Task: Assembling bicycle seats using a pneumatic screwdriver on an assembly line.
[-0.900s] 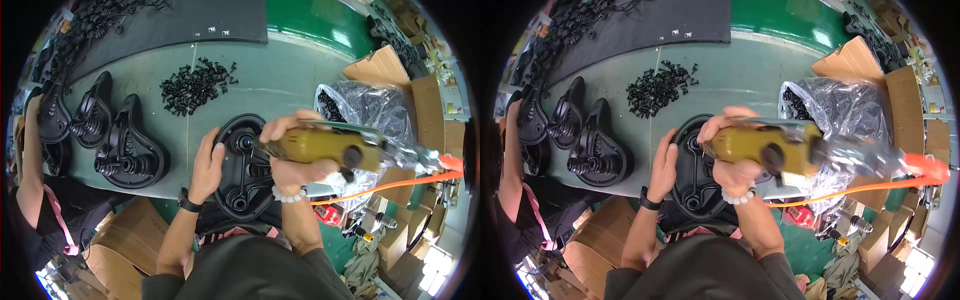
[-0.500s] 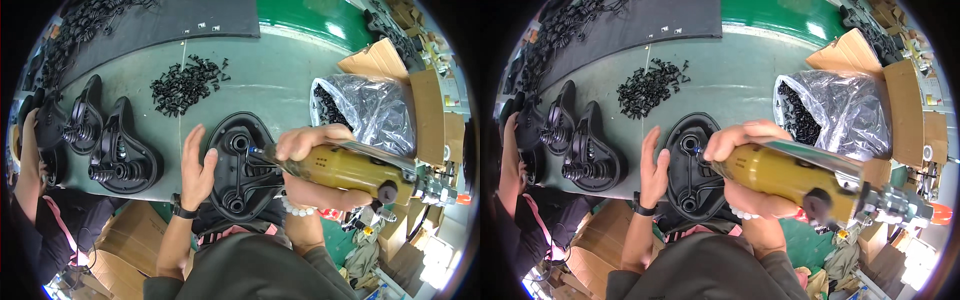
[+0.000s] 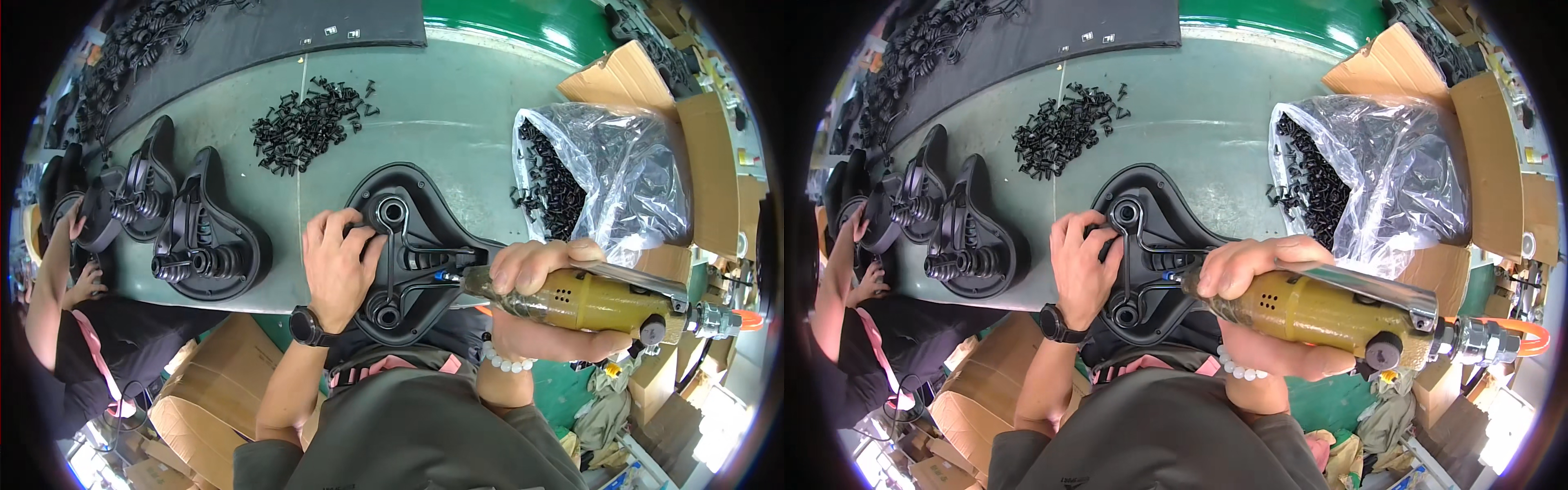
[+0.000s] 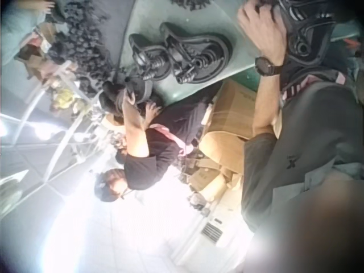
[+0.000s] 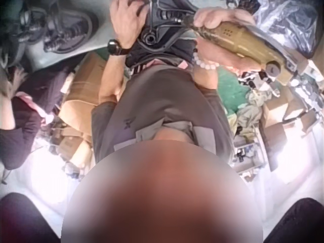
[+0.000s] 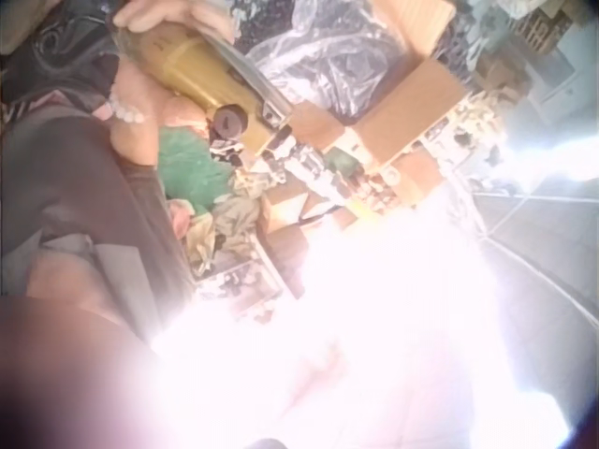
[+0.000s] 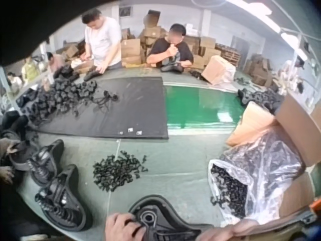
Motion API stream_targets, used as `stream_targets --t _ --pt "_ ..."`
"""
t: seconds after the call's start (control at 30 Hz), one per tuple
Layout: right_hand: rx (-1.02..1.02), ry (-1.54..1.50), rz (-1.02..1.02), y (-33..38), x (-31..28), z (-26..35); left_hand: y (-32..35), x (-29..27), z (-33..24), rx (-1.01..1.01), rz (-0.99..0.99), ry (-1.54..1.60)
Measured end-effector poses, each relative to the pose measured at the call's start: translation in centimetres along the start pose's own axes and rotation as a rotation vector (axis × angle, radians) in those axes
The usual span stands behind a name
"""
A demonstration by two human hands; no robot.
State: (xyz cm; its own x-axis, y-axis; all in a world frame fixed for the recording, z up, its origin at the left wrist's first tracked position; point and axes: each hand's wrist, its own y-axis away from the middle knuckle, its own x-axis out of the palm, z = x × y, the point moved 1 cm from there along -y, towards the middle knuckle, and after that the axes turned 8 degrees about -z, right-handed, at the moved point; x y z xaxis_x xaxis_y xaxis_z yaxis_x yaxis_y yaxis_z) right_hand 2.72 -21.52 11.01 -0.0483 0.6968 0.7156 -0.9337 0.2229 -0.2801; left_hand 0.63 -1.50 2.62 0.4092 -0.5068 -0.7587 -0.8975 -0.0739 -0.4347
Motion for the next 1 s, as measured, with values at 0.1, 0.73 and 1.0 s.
stream_targets --t 0.1,0.73,1.0 --pt "0.026 -0.041 0.093 0.5 -0.2 0.6 0.6 -1.5 0.7 -0.065 -0.082 0.272" --pt "0.021 -0.194 -0.044 1.6 2.0 0.2 3.1 -3.0 -6.5 -0.726 0.005 1.653" --pt "0.001 -0.107 -0.169 1.0 3.8 -0.5 3.1 -3.0 -7.1 -0.813 0.011 1.93"
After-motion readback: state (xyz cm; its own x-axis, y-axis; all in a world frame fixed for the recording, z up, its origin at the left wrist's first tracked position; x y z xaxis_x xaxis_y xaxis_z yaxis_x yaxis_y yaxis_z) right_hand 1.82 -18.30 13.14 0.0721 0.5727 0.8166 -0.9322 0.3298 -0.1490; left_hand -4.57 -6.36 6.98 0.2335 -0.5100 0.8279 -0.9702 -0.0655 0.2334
